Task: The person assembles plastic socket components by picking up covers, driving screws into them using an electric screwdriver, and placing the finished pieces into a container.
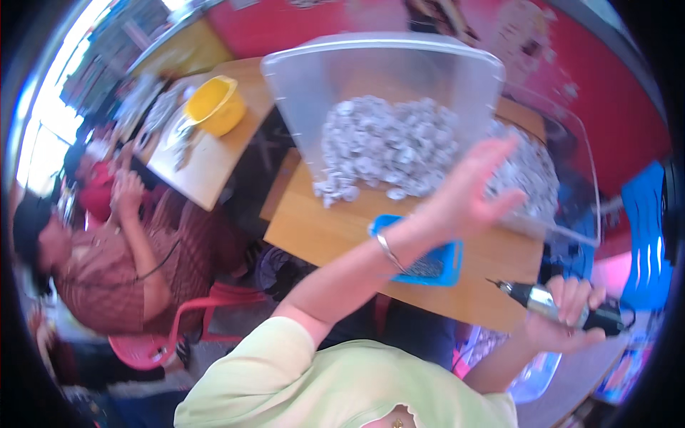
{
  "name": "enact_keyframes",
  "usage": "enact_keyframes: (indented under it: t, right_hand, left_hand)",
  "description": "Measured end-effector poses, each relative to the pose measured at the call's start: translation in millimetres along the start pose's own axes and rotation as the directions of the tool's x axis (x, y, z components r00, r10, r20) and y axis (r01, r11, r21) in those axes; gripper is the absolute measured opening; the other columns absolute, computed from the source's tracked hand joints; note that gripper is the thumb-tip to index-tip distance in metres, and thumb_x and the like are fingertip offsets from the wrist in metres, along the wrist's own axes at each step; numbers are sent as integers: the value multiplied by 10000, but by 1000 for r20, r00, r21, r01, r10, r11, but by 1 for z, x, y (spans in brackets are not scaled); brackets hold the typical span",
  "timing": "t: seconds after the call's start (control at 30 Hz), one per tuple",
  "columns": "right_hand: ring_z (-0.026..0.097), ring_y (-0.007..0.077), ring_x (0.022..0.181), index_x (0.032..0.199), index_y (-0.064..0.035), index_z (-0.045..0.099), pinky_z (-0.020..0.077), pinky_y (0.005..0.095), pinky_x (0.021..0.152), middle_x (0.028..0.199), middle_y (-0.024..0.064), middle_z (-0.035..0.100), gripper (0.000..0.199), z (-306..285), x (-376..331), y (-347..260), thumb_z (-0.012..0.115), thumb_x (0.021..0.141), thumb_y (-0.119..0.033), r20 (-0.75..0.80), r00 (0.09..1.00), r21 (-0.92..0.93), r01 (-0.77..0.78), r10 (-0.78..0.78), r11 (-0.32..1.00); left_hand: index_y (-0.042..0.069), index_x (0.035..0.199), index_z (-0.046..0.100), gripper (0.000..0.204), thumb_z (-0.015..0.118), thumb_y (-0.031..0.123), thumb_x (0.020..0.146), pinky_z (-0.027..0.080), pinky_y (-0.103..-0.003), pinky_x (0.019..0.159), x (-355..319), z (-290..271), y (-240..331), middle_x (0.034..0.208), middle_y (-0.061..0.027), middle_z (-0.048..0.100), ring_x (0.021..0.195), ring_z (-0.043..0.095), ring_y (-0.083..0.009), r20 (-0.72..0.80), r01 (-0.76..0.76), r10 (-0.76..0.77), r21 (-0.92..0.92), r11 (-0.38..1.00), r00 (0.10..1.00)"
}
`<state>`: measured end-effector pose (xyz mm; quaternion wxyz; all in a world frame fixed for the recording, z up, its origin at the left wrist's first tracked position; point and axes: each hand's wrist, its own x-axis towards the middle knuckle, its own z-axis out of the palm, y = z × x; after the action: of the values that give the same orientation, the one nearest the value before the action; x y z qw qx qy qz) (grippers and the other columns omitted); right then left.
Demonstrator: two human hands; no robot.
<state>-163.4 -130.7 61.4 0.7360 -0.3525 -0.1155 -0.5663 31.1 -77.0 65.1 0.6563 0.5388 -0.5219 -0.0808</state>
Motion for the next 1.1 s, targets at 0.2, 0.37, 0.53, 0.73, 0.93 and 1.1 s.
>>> enact_keyframes:
  t: [0.2,0.37,0.53,0.73,0.93,1.1]
  right_hand:
    - [383,63,548,849,-88,362,311,213,579,600,-17,373,422,-7,-4,-10,651,713,-364,-1,1000,-7,-30,30,1000]
    - [371,72,539,862,-81,370,303,222,573,593,-1,364,422,-3,-7,-6,644,725,-373,-4,998,-4,-61,61,998]
    - [383,72,552,859,-94,366,328,218,592,605,7,372,397,3,-9,-2,637,731,-355,12,992,0,-126,126,992]
    - [378,68,537,851,-98,341,292,217,550,592,-2,374,408,5,-11,-7,583,764,-414,10,995,-62,-98,99,993]
    - [363,69,552,857,-92,362,315,226,587,599,-2,353,371,5,-10,-10,592,771,-369,39,994,-26,-101,101,995]
    - [362,62,540,852,-92,358,302,219,565,592,-9,355,386,4,-9,-3,597,762,-382,8,996,-4,-84,84,996]
  left_hand:
    - [36,721,552,213,565,245,762,407,-265,558,-33,-51,84,639,-33,543,619,544,-180,-112,-226,199,-588,776,974]
    - [61,595,486,357,404,250,887,419,-317,568,-46,-105,153,590,-24,458,565,517,-150,47,-4,670,-997,75,741]
    - [41,541,459,464,308,273,913,440,-436,817,-63,-117,173,521,-42,377,443,420,-158,99,9,725,-992,127,681]
    - [23,552,467,476,270,258,916,447,-411,818,-68,-112,176,544,-55,384,459,418,-165,98,-42,774,-986,159,626]
    - [2,584,492,469,298,281,908,459,-373,803,-66,-109,174,568,-64,410,490,446,-177,186,-25,798,-969,244,574]
    - [31,741,517,179,500,193,816,411,-380,824,-100,-151,188,780,-97,546,754,529,-207,-291,-555,512,-665,499,808]
